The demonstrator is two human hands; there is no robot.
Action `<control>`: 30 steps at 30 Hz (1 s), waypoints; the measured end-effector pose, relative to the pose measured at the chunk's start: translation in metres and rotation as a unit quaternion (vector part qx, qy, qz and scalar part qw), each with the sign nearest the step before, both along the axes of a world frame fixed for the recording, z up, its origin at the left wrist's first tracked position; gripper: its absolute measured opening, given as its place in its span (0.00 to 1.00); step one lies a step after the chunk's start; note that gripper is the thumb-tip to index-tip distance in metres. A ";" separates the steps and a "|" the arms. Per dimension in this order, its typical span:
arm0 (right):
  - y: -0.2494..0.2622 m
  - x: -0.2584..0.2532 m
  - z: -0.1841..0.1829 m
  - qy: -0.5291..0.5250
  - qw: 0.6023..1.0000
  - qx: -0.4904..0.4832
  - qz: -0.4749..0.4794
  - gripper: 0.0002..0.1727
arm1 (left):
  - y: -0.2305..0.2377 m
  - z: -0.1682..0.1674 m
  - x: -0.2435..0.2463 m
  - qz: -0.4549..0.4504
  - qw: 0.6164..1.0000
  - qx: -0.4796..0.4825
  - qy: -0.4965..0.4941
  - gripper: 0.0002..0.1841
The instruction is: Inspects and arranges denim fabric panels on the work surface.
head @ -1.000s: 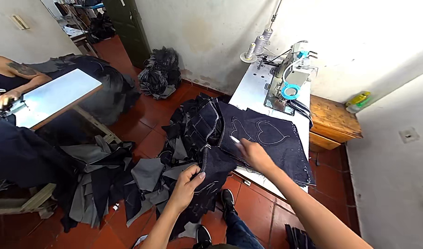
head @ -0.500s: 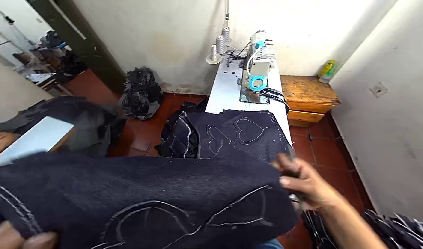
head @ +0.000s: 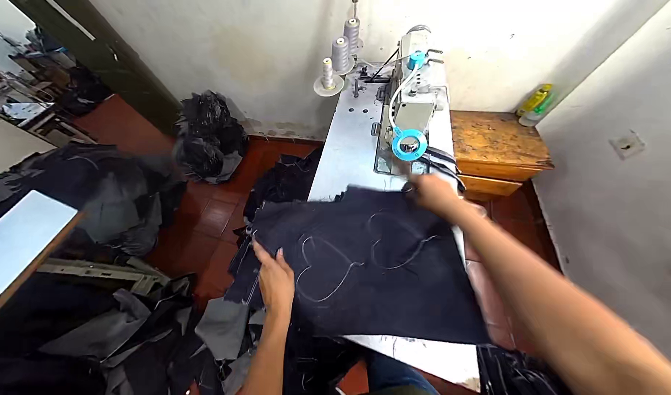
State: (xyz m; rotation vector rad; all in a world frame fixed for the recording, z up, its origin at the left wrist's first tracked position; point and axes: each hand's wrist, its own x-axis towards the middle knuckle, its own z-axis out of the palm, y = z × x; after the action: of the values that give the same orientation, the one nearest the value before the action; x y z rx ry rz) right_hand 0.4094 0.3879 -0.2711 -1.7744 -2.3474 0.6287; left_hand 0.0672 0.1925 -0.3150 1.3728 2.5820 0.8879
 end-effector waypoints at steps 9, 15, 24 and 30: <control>-0.172 -0.204 -0.055 0.190 0.964 0.027 0.183 0.41 | 0.059 0.072 -0.035 -0.010 0.930 -0.362 -0.066 0.37; -0.170 -0.230 -0.041 -0.006 0.975 -0.057 0.215 0.41 | -0.046 0.042 -0.088 -0.054 0.995 -0.022 0.075 0.23; -0.182 -0.248 -0.017 -0.146 0.964 -0.056 0.216 0.41 | -0.142 -0.178 -0.063 -0.213 0.912 -0.262 -0.232 0.33; -0.192 -0.264 -0.004 -0.218 0.956 -0.053 0.188 0.43 | -0.179 -0.148 -0.092 -0.329 0.882 -0.193 -0.277 0.13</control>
State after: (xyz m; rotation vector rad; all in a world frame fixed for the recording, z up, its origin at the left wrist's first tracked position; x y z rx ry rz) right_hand 0.1449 0.1958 -0.2749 -1.6540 -3.0496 0.4427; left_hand -0.0248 0.0137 -0.4631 1.4431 1.5824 0.5034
